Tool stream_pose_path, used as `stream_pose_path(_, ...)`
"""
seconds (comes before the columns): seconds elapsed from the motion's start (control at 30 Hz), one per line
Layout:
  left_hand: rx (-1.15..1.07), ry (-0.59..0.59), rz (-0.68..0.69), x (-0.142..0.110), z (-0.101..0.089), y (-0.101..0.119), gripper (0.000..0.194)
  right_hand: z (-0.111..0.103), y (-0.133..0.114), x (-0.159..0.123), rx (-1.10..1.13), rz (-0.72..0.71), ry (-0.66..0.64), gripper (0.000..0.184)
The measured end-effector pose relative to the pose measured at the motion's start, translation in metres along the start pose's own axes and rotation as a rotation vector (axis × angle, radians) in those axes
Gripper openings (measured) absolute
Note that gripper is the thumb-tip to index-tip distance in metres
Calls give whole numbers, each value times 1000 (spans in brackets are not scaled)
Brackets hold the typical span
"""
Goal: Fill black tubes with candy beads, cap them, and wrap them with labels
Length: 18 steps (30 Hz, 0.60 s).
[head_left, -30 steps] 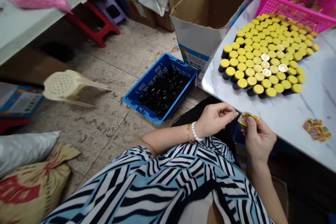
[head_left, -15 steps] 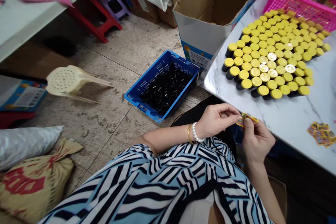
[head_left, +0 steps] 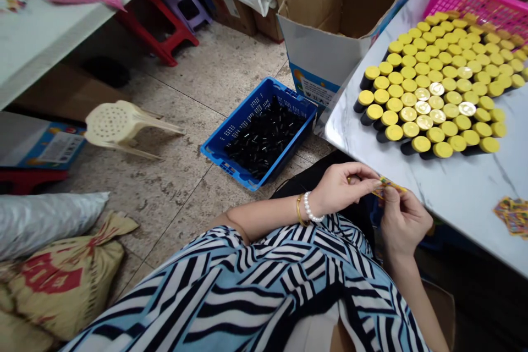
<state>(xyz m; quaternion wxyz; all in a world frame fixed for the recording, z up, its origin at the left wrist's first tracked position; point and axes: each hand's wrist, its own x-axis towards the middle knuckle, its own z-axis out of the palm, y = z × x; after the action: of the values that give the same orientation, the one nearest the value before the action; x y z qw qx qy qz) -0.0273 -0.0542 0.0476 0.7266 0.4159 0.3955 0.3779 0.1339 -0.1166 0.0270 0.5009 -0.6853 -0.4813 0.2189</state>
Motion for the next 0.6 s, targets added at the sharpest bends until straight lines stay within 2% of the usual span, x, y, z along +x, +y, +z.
stream_pose_path(0.13, -36, -31, 3, 3, -2, -3, 51, 1, 5, 0, -47, -72, -89, 33)
stream_pose_path(0.3, 77, 84, 190, 6, -10, -5, 33, 8, 4, 2, -156, -224, -216, 30)
stream_pose_path(0.37, 76, 94, 158, 6, -13, -4, 33, 9, -1, 4, -198, -287, -249, 29)
stream_pose_path(0.47, 33, 28, 3, 3, -16, 2, 40, -2, -11, 16, -198, -308, -369, 23)
stream_pose_path(0.5, 17, 11, -41, 2, -16, 4, 42, -9, -13, 23, -180, -299, -369, 21)
stream_pose_path(0.53, -2, 1, -74, 2, -17, 6, 43, -16, -15, 32, -182, -298, -313, 22)
stream_pose_path(0.6, -59, -11, -124, 4, -18, 8, 45, -30, -14, 55, -281, -333, -54, 31)
